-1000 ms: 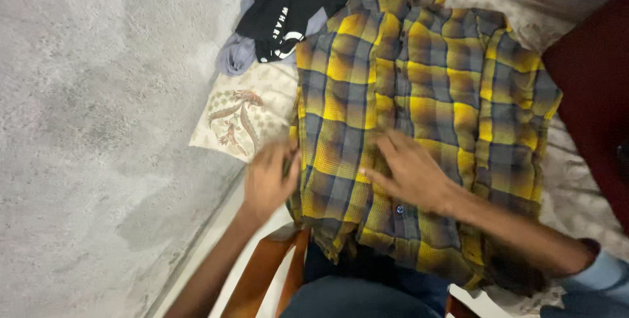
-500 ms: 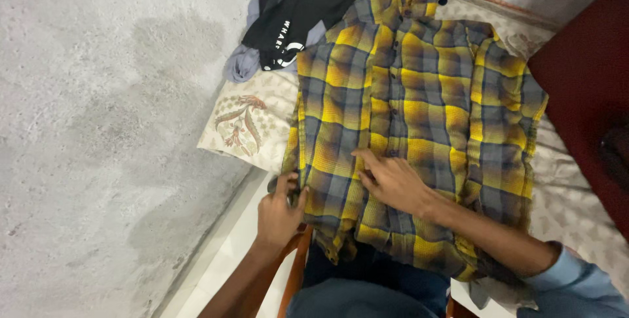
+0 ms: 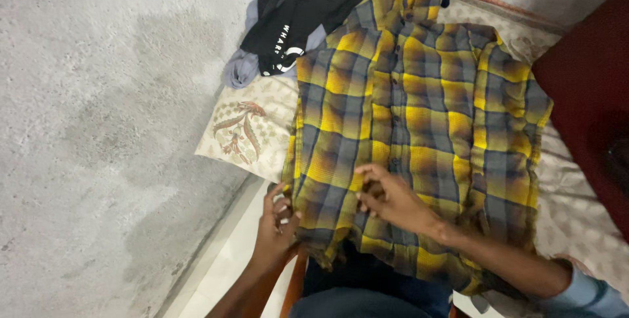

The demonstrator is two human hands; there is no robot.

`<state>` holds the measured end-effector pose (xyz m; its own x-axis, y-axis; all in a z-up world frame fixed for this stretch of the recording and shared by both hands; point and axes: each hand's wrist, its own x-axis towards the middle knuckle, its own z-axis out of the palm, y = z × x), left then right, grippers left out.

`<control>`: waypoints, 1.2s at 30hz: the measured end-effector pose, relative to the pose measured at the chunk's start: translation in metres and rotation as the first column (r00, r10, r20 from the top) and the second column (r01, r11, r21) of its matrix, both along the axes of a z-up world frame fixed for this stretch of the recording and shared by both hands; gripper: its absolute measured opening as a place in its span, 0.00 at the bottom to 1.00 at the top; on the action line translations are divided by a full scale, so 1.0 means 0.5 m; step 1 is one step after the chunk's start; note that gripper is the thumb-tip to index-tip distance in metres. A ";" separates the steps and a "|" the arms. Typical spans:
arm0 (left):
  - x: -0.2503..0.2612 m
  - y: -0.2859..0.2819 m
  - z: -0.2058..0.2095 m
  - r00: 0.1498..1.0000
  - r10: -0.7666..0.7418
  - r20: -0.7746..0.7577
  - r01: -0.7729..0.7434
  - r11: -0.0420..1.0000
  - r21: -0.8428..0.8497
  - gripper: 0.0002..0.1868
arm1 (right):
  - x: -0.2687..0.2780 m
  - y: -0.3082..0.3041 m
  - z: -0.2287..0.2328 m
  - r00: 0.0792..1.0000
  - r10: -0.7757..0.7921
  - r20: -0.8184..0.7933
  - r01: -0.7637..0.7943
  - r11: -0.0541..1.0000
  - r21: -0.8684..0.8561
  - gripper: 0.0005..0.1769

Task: The person folds a yellow and gray plaid shirt on a patterned surface. They smooth the fabric, fold the sleeves and sides, and roll the shirt into a compact bundle before placing it into a red suitcase.

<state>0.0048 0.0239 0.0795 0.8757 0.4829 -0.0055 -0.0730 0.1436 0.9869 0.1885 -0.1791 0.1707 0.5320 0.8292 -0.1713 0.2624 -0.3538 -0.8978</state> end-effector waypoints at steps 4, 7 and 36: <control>-0.008 0.011 -0.007 0.974 -0.047 -0.223 0.059 0.997 0.045 0.37 | -0.011 -0.010 0.014 1.000 0.027 -0.002 -0.027 0.997 -0.069 0.30; -0.012 0.023 -0.027 0.994 -0.069 -0.088 0.082 0.986 0.147 0.34 | -0.014 -0.011 0.029 0.999 0.031 0.033 -0.025 0.985 -0.173 0.34; 0.601 0.248 0.090 0.988 0.068 -0.136 0.132 0.054 0.990 0.47 | 0.629 0.297 -0.076 0.155 -0.110 0.982 0.215 0.974 0.075 0.48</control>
